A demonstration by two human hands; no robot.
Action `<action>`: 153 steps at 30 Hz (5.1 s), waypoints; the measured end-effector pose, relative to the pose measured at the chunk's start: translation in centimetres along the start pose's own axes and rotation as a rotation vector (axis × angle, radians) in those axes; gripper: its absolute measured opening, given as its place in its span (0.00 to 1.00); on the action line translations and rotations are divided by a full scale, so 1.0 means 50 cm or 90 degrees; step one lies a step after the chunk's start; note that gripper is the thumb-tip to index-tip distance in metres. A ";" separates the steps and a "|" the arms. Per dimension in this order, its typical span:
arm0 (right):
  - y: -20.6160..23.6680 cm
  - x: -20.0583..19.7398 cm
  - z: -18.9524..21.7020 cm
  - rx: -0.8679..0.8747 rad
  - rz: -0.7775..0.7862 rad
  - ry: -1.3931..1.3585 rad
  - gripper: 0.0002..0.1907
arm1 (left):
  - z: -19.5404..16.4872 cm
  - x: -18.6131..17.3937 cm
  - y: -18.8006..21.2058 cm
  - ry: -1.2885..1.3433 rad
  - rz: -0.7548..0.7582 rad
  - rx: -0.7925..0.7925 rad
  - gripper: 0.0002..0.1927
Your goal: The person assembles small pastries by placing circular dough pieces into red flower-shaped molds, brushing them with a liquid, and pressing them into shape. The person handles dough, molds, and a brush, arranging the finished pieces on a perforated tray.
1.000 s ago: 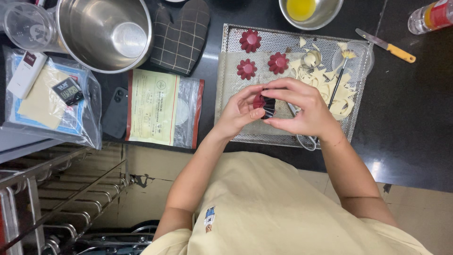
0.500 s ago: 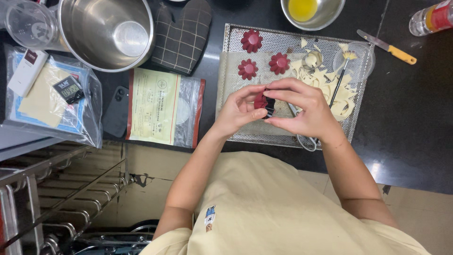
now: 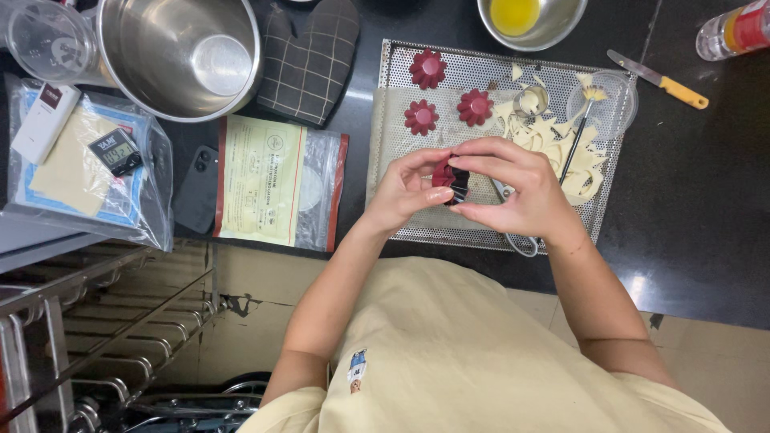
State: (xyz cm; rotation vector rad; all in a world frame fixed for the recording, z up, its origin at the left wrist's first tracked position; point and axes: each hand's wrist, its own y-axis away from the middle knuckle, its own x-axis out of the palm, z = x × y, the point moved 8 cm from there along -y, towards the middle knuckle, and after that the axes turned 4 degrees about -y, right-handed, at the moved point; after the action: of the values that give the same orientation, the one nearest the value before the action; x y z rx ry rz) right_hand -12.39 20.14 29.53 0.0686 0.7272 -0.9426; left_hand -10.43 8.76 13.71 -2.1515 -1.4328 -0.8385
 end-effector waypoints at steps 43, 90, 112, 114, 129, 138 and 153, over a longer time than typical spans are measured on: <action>0.039 0.013 -0.070 0.110 -0.003 -0.214 0.28 | 0.011 0.006 0.001 -0.029 -0.028 -0.079 0.26; 0.160 0.164 -0.470 0.370 -0.148 -0.612 0.22 | 0.185 -0.112 -0.108 -0.224 -0.121 -0.102 0.17; 0.127 0.073 -0.404 0.263 -0.145 0.142 0.15 | 0.069 -0.172 -0.185 -1.063 -0.109 -0.071 0.32; 0.129 0.115 -0.358 0.157 -0.048 0.222 0.15 | 0.068 -0.172 -0.177 -1.095 -0.096 -0.110 0.35; 0.171 0.213 -0.398 0.355 -0.012 -0.008 0.12 | 0.044 -0.162 -0.023 -0.873 -0.232 0.085 0.18; 0.120 0.278 -0.468 0.429 -0.180 -0.399 0.13 | 0.192 -0.249 -0.018 -0.316 -0.256 -0.096 0.15; 0.112 0.277 -0.476 0.461 -0.227 -0.201 0.11 | 0.101 -0.243 -0.028 -0.666 -0.425 -0.075 0.08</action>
State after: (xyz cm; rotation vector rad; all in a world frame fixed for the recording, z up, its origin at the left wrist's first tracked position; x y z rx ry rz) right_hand -15.80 22.13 1.72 0.4267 0.0755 -1.4855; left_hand -13.95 4.35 1.74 -2.3001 -2.7415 0.1463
